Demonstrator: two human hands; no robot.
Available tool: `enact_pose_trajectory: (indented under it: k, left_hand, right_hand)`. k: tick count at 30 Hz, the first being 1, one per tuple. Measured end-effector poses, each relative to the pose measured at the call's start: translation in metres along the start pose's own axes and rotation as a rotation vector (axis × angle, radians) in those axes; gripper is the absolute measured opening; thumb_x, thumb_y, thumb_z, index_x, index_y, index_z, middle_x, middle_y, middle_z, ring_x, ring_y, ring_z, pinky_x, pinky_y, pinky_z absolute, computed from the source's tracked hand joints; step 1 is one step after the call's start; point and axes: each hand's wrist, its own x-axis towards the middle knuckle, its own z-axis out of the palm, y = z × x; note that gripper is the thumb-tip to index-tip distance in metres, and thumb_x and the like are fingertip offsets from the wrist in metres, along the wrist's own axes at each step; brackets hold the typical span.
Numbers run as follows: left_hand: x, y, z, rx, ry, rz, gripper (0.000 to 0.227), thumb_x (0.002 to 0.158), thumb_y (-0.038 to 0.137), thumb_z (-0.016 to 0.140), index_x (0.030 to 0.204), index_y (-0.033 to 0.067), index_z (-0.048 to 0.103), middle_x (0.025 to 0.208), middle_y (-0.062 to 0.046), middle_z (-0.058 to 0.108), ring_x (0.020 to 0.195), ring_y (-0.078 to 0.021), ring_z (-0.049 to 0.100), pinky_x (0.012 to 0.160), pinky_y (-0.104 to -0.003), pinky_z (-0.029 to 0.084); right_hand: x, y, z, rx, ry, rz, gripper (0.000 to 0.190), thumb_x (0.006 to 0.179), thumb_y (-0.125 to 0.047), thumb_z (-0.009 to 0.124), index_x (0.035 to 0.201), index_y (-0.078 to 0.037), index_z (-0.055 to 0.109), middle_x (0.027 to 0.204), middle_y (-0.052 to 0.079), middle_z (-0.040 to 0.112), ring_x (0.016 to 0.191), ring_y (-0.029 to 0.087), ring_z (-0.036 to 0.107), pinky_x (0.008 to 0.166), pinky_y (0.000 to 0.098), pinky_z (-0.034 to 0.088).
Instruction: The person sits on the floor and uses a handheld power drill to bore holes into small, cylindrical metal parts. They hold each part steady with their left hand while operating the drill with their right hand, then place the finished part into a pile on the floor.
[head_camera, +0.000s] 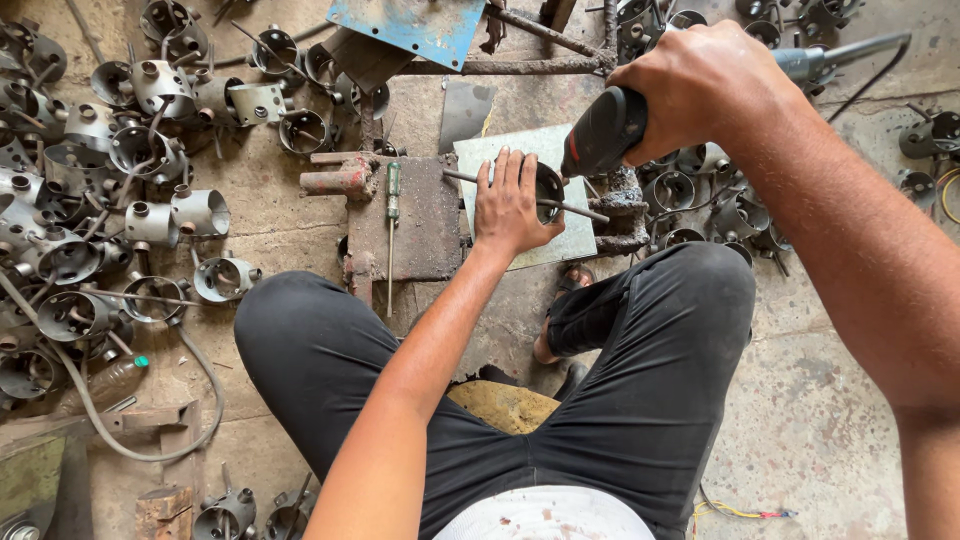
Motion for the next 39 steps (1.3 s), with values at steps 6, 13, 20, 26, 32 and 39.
enact_pose_trajectory:
  k: [6, 13, 20, 26, 32, 39]
  left_hand:
    - [-0.001, 0.0, 0.001, -0.008, 0.008, 0.002, 0.111, 0.066, 0.066, 0.079, 0.145, -0.0042, 0.045, 0.144, -0.028, 0.048, 0.142, -0.0427, 0.04, 0.119, -0.06, 0.027]
    - [0.0, 0.0, 0.001, 0.002, -0.01, -0.002, 0.11, 0.066, 0.066, 0.079, 0.144, -0.0045, 0.044, 0.144, -0.027, 0.049, 0.142, -0.0429, 0.04, 0.119, -0.06, 0.027]
    - [-0.003, 0.001, -0.002, -0.001, -0.03, -0.002, 0.11, 0.067, 0.069, 0.076, 0.144, -0.0031, 0.046, 0.146, -0.026, 0.048, 0.144, -0.0419, 0.041, 0.12, -0.059, 0.028]
    - [0.002, 0.0, -0.01, 0.04, -0.075, 0.008, 0.113, 0.07, 0.071, 0.073, 0.146, -0.0055, 0.043, 0.148, -0.029, 0.046, 0.142, -0.0434, 0.04, 0.119, -0.058, 0.028]
    - [0.003, -0.001, -0.009, 0.007, -0.069, 0.005, 0.112, 0.07, 0.071, 0.073, 0.146, -0.006, 0.042, 0.148, -0.029, 0.048, 0.143, -0.0431, 0.041, 0.121, -0.056, 0.027]
    - [0.0, 0.004, -0.009, 0.003, -0.099, -0.031, 0.113, 0.069, 0.069, 0.074, 0.148, -0.0041, 0.04, 0.15, -0.028, 0.046, 0.146, -0.0424, 0.038, 0.122, -0.056, 0.026]
  right_hand:
    - [0.0, 0.001, 0.006, 0.04, -0.012, 0.015, 0.066, 0.063, -0.061, 0.092, 0.118, -0.028, 0.076, 0.087, 0.005, 0.078, 0.074, 0.022, 0.077, 0.067, 0.0374, 0.066]
    - [0.006, 0.001, 0.008, -0.02, -0.01, -0.022, 0.066, 0.063, -0.063, 0.091, 0.118, -0.03, 0.076, 0.089, 0.004, 0.079, 0.076, 0.021, 0.077, 0.067, 0.0354, 0.065]
    - [0.007, 0.0, 0.005, -0.016, -0.114, -0.013, 0.068, 0.067, -0.062, 0.09, 0.122, -0.027, 0.073, 0.09, 0.004, 0.078, 0.072, 0.02, 0.076, 0.063, 0.0329, 0.065]
    - [-0.01, 0.009, -0.009, 0.059, -0.179, -0.059, 0.096, 0.066, -0.049, 0.091, 0.15, -0.029, 0.049, 0.109, 0.005, 0.074, 0.079, 0.021, 0.075, 0.063, 0.0322, 0.065]
    - [-0.015, 0.014, 0.003, -0.154, -0.092, -0.101, 0.101, 0.073, -0.048, 0.086, 0.159, -0.034, 0.036, 0.116, 0.006, 0.069, 0.076, 0.021, 0.074, 0.061, 0.0328, 0.065]
    - [-0.016, 0.015, 0.012, -0.09, -0.093, -0.049, 0.099, 0.073, -0.04, 0.088, 0.159, -0.028, 0.041, 0.118, 0.008, 0.071, 0.073, 0.02, 0.076, 0.058, 0.0323, 0.066]
